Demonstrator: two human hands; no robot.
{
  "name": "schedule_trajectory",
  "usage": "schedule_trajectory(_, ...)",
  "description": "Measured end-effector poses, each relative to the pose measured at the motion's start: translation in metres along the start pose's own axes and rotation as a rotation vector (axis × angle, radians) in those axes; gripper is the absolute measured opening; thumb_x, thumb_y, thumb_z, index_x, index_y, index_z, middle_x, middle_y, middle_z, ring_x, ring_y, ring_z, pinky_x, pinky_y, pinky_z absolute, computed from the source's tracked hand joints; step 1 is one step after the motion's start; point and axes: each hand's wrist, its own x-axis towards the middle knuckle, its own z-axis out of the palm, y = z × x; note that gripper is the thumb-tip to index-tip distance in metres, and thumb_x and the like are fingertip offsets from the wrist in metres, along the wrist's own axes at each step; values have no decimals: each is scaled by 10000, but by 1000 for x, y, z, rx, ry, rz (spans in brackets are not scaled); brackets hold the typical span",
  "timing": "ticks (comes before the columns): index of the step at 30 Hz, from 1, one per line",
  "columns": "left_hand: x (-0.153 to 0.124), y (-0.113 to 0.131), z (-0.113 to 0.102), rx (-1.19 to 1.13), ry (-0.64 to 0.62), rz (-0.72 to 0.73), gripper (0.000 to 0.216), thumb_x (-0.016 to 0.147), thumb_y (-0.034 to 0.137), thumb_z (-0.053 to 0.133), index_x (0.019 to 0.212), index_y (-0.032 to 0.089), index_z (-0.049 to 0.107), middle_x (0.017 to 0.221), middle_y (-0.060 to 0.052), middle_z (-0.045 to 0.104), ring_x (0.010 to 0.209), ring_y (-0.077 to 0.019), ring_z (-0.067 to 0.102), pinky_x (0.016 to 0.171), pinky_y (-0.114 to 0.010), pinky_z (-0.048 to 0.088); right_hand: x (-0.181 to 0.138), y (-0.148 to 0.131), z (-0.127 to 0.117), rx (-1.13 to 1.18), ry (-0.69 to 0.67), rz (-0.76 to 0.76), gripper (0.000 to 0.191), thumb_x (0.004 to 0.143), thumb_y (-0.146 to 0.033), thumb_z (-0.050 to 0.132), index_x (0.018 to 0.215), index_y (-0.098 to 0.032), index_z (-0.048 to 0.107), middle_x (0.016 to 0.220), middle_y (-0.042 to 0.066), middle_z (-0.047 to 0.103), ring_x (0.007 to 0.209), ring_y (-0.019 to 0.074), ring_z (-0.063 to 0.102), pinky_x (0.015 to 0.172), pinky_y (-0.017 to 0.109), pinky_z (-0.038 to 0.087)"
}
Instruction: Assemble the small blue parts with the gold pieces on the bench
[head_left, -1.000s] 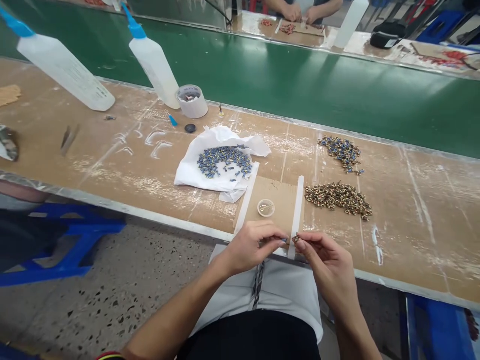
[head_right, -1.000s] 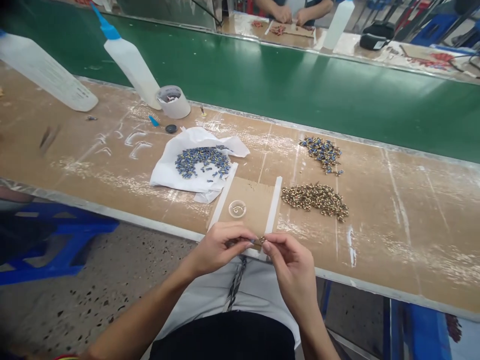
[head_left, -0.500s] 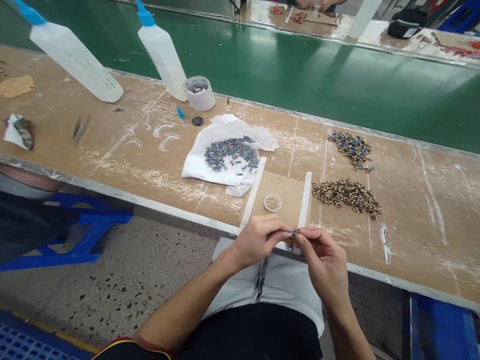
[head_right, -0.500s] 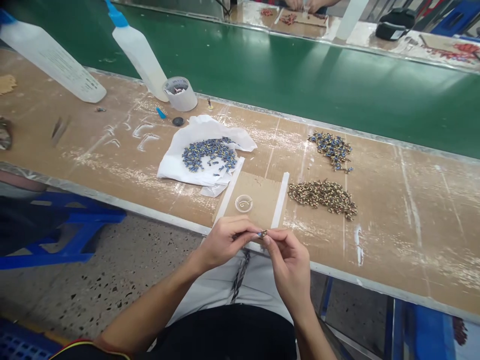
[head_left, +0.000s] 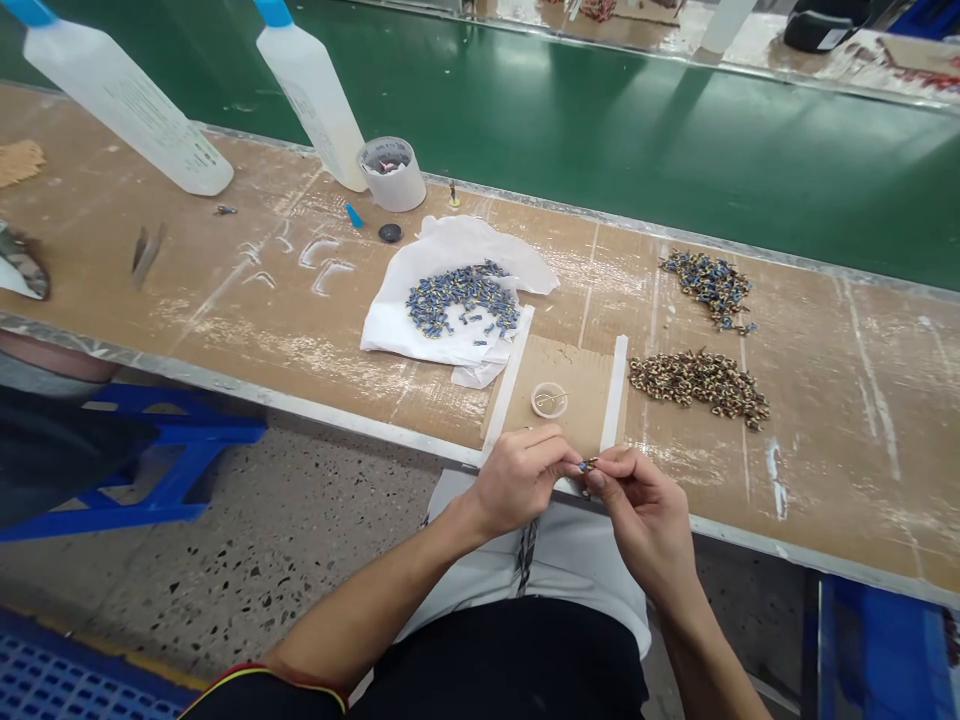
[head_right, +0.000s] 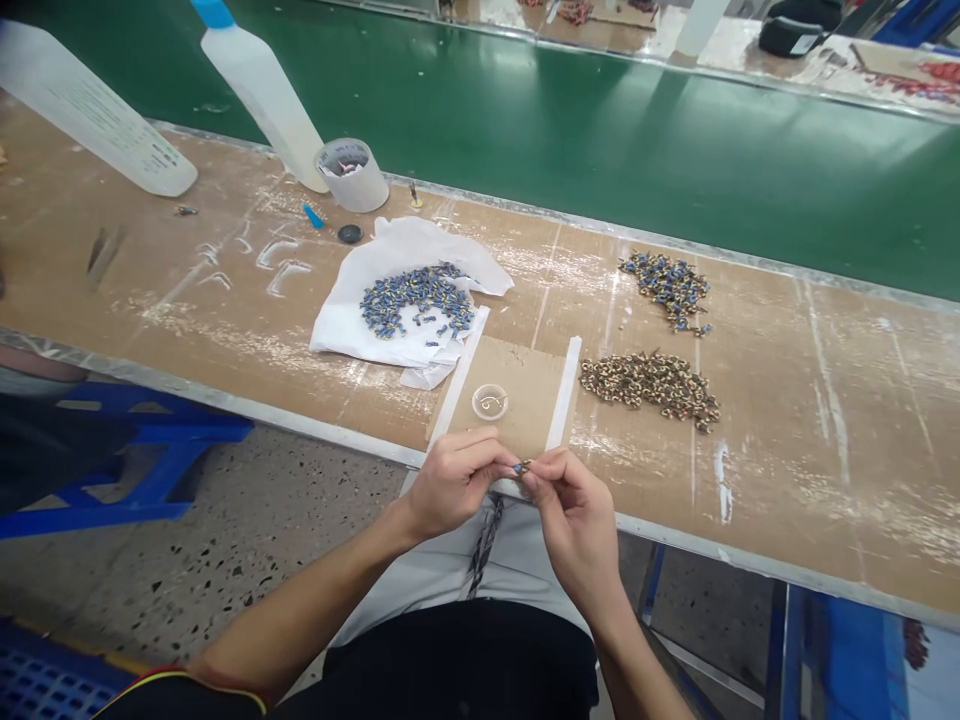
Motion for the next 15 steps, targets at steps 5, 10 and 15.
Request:
schedule_trajectory(5, -1, -2, -2, 1, -38, -1, 192, 942, 144, 502, 797, 145, 629, 701, -28, 607, 625, -123, 548, 595, -224, 417, 1, 2, -2, -57, -41, -10, 175, 916, -233, 612, 751, -204, 561, 749, 4, 562, 689, 139, 535, 631, 261, 443)
schedule_trajectory(10, -3, -5, -5, 9, -87, 13, 197, 932, 142, 492, 781, 148, 618, 702, -31, 605, 628, -127, 547, 600, -226, 419, 6, 2, -7, -124, -154, 3, 229, 927, -233, 596, 715, -205, 513, 738, -2, 531, 660, 130, 503, 600, 255, 410)
schedule_trajectory(15, -3, -6, -8, -12, -106, 13, 180, 925, 140, 509, 777, 144, 610, 690, -25, 599, 617, -124, 549, 597, -224, 421, 10, 4, -10, -84, -232, 0, 233, 934, -225, 591, 717, -206, 507, 739, -5, 527, 662, 128, 512, 605, 255, 422)
